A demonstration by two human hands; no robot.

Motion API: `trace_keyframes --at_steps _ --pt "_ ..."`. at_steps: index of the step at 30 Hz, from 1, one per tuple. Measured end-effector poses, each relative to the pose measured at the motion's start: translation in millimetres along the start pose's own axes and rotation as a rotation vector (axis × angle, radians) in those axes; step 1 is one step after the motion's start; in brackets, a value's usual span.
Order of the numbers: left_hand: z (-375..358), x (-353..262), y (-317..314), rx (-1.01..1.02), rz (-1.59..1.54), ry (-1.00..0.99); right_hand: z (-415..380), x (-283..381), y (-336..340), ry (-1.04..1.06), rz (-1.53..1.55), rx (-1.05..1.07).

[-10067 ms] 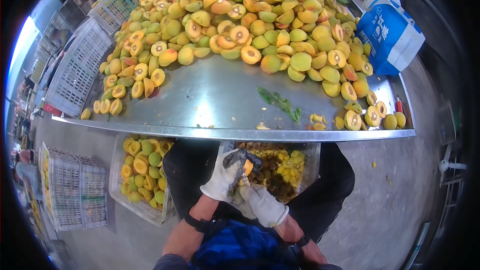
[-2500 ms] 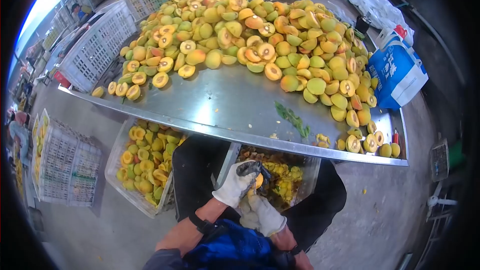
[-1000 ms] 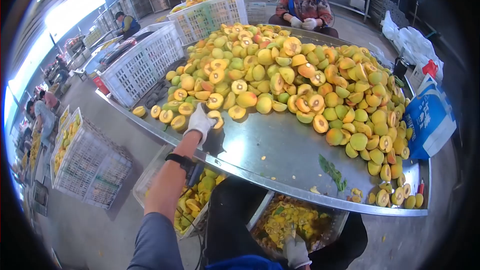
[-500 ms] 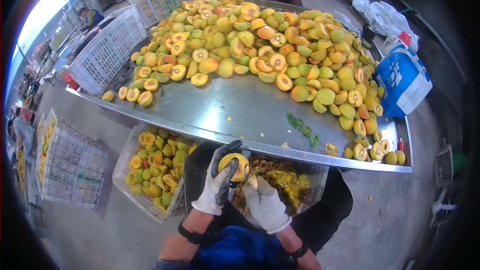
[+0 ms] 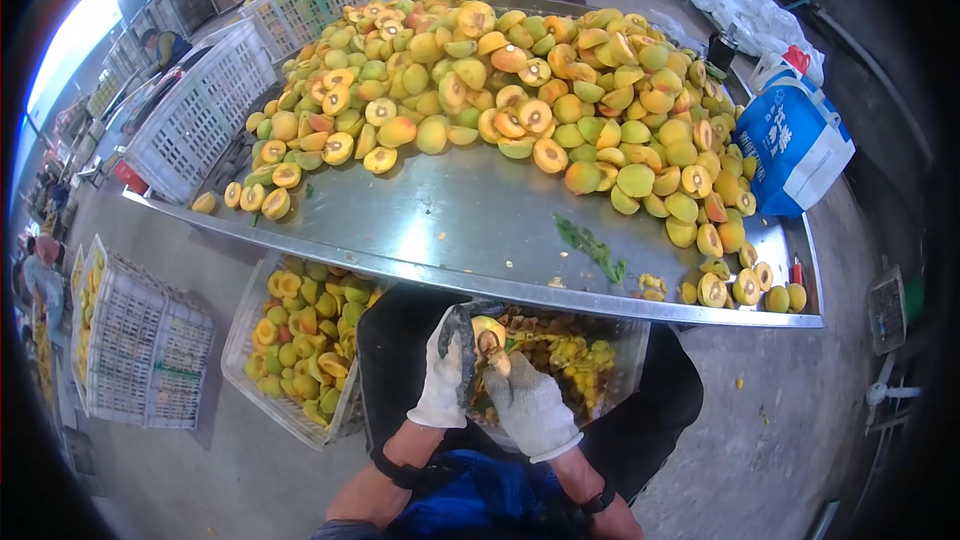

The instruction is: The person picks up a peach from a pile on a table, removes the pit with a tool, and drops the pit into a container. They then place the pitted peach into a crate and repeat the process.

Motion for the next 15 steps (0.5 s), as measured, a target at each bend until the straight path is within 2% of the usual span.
trace_keyframes --at_steps 4,6,9,10,13,15 --pt "2 1 -2 -0.004 0.0 0.049 1 -10 -9 0.026 0.046 -0.013" --pt "4 -1 -2 -0.009 0.0 0.107 1 -12 -12 -0.061 0.041 0.045" --pt "6 -8 -12 -0.063 0.213 0.041 -2 -16 -14 -0.152 0.121 0.093" --pt "6 -11 -11 -0.029 0.238 0.08 -4 -16 -15 -0.176 0.165 0.104" --pt "13 -18 -5 0.082 0.32 0.157 -12 -23 -20 -0.079 0.21 0.09" --pt "23 -13 2 0.158 0.373 0.16 -12 -21 -16 -0.201 0.377 0.186"
Point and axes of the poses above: each hand's wrist, its own z-axis towards the middle knuckle, its own y-axis out of the back of the hand, x = y × z, the point moved 1 cm from there along z, towards the middle knuckle, and after that the axes turned 1 degree about -z, right-handed, at the moved point
